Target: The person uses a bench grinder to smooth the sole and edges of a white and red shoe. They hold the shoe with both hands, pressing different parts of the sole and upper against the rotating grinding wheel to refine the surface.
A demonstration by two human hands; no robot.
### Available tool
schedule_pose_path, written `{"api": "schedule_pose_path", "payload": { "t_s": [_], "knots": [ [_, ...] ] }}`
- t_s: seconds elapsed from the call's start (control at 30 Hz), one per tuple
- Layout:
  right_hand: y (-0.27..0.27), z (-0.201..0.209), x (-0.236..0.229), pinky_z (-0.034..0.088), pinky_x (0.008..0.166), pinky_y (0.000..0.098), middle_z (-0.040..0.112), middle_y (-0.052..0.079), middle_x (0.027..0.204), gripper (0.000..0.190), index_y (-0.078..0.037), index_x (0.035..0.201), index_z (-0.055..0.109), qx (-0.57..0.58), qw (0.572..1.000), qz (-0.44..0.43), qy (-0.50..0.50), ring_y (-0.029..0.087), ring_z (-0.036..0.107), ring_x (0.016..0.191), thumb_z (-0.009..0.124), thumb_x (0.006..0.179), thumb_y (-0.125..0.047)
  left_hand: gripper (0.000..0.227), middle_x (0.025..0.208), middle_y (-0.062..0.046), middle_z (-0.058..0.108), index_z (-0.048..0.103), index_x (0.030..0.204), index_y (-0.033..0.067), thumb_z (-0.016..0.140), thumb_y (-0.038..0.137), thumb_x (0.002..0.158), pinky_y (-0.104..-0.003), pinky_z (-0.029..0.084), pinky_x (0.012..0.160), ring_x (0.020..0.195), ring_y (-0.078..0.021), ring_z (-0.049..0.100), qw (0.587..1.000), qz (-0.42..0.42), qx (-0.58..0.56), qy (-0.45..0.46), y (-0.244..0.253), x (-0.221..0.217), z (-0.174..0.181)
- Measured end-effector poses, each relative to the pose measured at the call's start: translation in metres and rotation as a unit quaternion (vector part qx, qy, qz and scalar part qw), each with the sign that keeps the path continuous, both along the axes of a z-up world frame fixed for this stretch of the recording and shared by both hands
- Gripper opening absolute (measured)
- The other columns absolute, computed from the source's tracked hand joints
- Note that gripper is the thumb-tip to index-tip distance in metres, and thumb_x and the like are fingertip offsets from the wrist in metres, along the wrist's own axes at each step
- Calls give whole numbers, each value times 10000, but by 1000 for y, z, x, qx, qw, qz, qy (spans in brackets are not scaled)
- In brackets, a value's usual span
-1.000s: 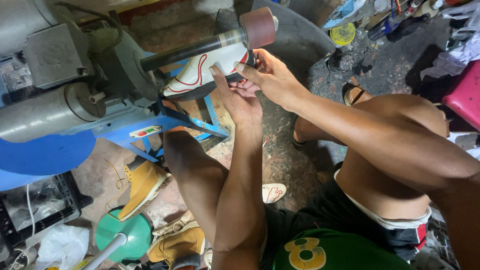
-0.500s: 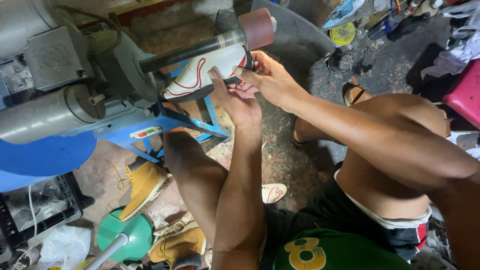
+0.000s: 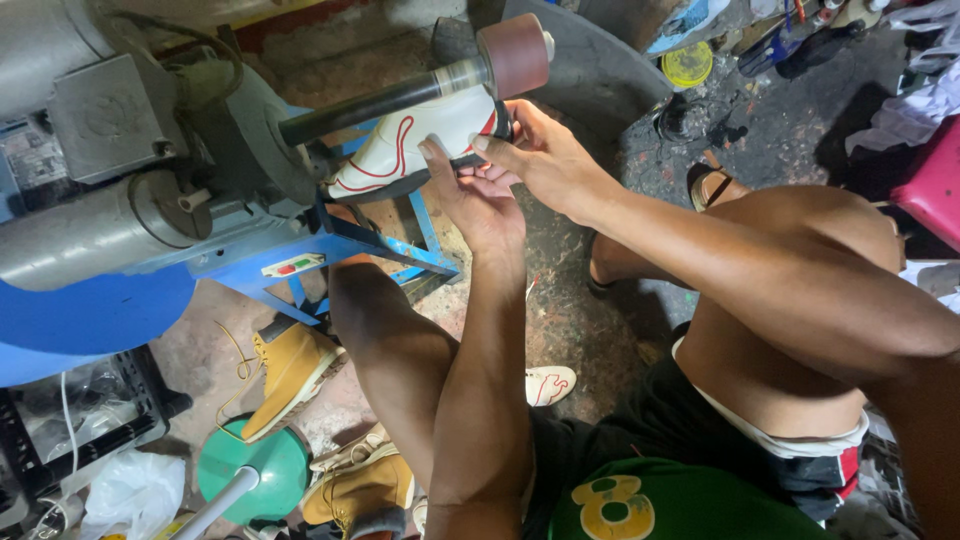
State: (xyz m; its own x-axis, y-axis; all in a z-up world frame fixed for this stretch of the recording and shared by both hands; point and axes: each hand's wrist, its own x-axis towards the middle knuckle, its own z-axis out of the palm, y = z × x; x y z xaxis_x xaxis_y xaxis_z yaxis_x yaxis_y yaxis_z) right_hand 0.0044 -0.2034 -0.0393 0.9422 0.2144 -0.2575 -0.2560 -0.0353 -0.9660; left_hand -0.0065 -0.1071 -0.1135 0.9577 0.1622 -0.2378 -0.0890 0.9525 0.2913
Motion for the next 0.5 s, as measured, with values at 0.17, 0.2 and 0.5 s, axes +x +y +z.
{"api": "schedule_pose_path", "payload": {
  "t_s": [0.17,0.2,0.5],
  "knots": [
    [-1,-3,-1,594,822,274,683,57,1051,413,-36,1317,551,6,1000,4,-12,114,709,922,689,983,-237,572,933,26,607,602,1203,51,660,570,968,-176,365,566,701,-24,480,1000,1,2,13,-1,-3,4],
    [-2,-3,-1,592,823,273,685,57,1048,418,-36,1314,556,-8,1000,6,-20,114,705,918,697,981,-246,578,964,1,620,598,1240,39,643,566,1009,-182,388,575,713,-33,500,1000,3,6,-19,-1,-3,6],
    [-6,-2,-16,578,768,256,662,52,944,569,-43,1252,517,-172,977,41,-122,93,678,854,865,850,-242,620,1176,-103,671,546,1350,37,477,581,1060,-418,602,869,985,-245,712,997,-18,-46,-54,-1,2,1]
  ]
}}
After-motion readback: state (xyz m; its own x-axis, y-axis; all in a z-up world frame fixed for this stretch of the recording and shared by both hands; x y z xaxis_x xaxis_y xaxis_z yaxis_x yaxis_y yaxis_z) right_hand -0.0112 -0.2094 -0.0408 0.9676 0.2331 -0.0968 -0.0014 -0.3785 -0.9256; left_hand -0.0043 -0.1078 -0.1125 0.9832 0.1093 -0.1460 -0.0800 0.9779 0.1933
